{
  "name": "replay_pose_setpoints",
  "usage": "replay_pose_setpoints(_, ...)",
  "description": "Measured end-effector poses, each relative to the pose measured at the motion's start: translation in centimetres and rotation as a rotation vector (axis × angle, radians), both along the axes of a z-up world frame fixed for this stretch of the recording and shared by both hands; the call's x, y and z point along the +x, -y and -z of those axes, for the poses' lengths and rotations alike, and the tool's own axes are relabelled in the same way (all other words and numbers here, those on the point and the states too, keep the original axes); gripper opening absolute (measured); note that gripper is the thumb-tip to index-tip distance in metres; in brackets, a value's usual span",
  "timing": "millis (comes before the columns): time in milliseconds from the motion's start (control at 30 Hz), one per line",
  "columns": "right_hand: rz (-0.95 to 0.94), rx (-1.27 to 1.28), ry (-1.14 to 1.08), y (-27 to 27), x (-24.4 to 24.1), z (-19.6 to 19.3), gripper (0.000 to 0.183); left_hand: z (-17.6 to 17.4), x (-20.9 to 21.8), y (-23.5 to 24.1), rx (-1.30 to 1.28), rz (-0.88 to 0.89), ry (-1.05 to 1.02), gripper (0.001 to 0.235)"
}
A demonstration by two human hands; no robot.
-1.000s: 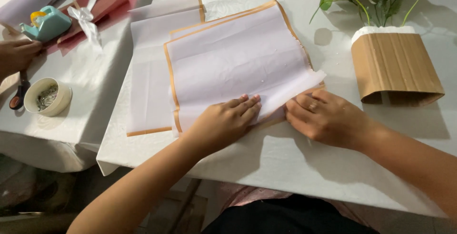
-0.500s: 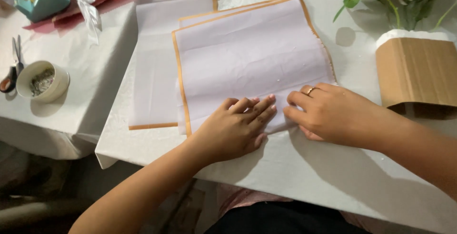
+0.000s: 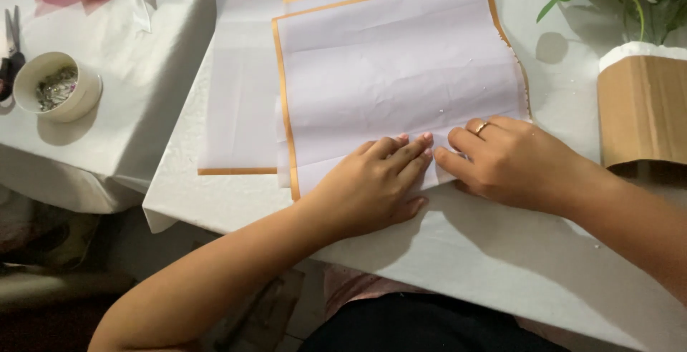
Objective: Folding and layering decorative wrapping paper to prepare for gift wrapping or bouquet assembly.
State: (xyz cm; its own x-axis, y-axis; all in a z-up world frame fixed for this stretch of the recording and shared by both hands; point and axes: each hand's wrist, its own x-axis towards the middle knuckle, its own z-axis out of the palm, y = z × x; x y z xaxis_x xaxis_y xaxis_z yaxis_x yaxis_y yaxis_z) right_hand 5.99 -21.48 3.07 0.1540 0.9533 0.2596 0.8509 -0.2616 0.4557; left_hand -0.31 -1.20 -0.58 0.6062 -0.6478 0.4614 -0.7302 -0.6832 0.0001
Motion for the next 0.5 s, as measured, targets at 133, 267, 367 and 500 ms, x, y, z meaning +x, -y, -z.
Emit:
replay_pose_setpoints(133,0.075,-0.068,-0.115,1.1,0.0,0.1,0.014,0.4,-0.3,0.8,0.036,-0.108,0.179,0.015)
replay_pose_setpoints(267,0.215,-0.052,-0.352,2.7,0.5,1.2,0.021,0.1,-0.4,0.0,0.037,-0.071,0.094,0.015)
replay_pose_setpoints(367,0.274,0.095,-0.576,3.6,1.3,2.8,0.029,-1.4,-1.5,-0.4,0.061,-0.115,0.055,0.010)
replay_pose_setpoints(500,0.326,0.152,-0.797,3.6,2.1,3.2,0.035,-2.0,-2.2,-2.0,0.099,-0.188,-0.030,0.012)
